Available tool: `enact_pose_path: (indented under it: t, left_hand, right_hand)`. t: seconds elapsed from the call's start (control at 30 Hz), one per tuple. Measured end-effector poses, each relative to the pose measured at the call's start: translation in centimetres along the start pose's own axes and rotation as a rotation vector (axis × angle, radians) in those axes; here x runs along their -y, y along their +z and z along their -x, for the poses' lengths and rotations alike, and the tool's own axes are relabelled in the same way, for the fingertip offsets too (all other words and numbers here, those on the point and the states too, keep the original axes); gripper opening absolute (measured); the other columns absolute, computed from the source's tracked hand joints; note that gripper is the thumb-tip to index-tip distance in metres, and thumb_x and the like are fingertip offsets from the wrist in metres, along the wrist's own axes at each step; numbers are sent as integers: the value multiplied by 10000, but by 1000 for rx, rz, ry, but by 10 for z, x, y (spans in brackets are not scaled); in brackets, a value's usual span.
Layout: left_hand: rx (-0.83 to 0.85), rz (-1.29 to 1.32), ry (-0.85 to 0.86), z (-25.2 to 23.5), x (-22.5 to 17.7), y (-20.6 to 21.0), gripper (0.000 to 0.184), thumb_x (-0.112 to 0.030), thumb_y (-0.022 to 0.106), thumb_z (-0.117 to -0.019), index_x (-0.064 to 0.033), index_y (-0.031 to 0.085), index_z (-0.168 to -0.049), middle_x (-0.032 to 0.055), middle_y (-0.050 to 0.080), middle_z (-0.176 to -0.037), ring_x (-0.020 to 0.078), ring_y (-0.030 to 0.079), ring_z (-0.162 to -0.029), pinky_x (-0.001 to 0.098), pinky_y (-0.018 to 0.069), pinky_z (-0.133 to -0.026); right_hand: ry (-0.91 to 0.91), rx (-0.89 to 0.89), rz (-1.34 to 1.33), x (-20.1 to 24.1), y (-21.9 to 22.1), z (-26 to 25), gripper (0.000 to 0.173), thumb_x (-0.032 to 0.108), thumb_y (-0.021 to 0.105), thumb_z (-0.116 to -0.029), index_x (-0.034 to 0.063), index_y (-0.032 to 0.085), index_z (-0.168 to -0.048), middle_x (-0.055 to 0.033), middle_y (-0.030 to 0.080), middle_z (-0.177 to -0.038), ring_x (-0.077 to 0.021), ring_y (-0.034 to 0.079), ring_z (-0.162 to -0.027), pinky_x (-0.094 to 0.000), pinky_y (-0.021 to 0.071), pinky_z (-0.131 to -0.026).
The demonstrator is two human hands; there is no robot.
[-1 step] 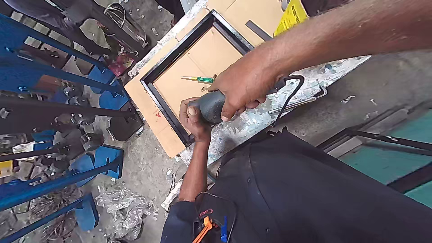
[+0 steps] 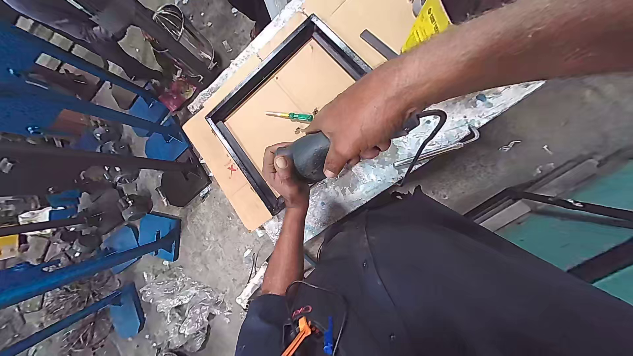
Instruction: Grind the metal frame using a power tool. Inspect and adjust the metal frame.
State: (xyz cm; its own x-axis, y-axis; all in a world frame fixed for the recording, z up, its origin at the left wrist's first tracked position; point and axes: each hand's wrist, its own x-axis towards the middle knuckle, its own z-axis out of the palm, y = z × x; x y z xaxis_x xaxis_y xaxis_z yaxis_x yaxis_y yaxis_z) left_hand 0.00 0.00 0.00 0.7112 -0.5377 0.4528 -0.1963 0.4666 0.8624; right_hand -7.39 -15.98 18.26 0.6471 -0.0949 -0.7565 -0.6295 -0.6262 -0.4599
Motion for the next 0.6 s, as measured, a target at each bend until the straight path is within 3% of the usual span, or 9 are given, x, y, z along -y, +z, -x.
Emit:
enact_pose_path:
  t: [0.17,0.37,0.43,0.5,0.53,0.6]
  left_hand:
    - [9,-18,-11,-2,-5,1,571,-642,463,-1013,-108,622,-1141,25,663,-955,119,662,-837,310,591,-741]
    - [22,-3,-23,-4,-10,3,573,-650,474,-1008,-119,629,-1159,16,666,-970,110,661,-860,303,590,-761]
    - [26,4,-14,-3,-10,2,589,-657,476,-1004,-115,627,-1176,16,665,-979,108,659,-867,299,588,-765]
    - [29,33,-14,-4,-12,1,586,-649,477,-1006,-114,622,-1194,21,666,-1004,113,658,-892,303,585,-788]
    - [26,57,-16,-6,-15,1,574,-639,482,-1009,-115,621,-1201,24,669,-1020,118,660,-909,309,585,-802]
    - [27,88,-12,-10,-21,-1,551,-618,481,-1017,-122,617,-1212,26,671,-1047,127,662,-940,321,584,-826]
  right_hand:
    - [-1,-7,-1,3,-2,6,352,318,801,-895,145,697,-1183,-82,659,-666,-180,557,-482,-349,480,-498]
    - [40,-2,-24,7,-4,12,230,288,781,-903,123,702,-1044,-78,598,-582,-179,529,-443,-336,469,-470]
    - [-65,89,-72,-4,-11,7,207,277,757,-930,93,692,-1001,-76,610,-587,-170,539,-434,-333,479,-453]
    - [-333,233,-145,-39,-17,-23,264,362,739,-885,139,634,-981,-28,628,-552,-91,529,-356,-334,479,-324]
    - [-305,200,-90,-36,-18,-23,286,413,749,-845,181,625,-959,-20,620,-539,-96,529,-341,-368,495,-311]
    - [-102,-5,37,5,-15,12,278,363,794,-884,117,672,-840,-60,590,-532,-165,534,-379,-379,497,-392]
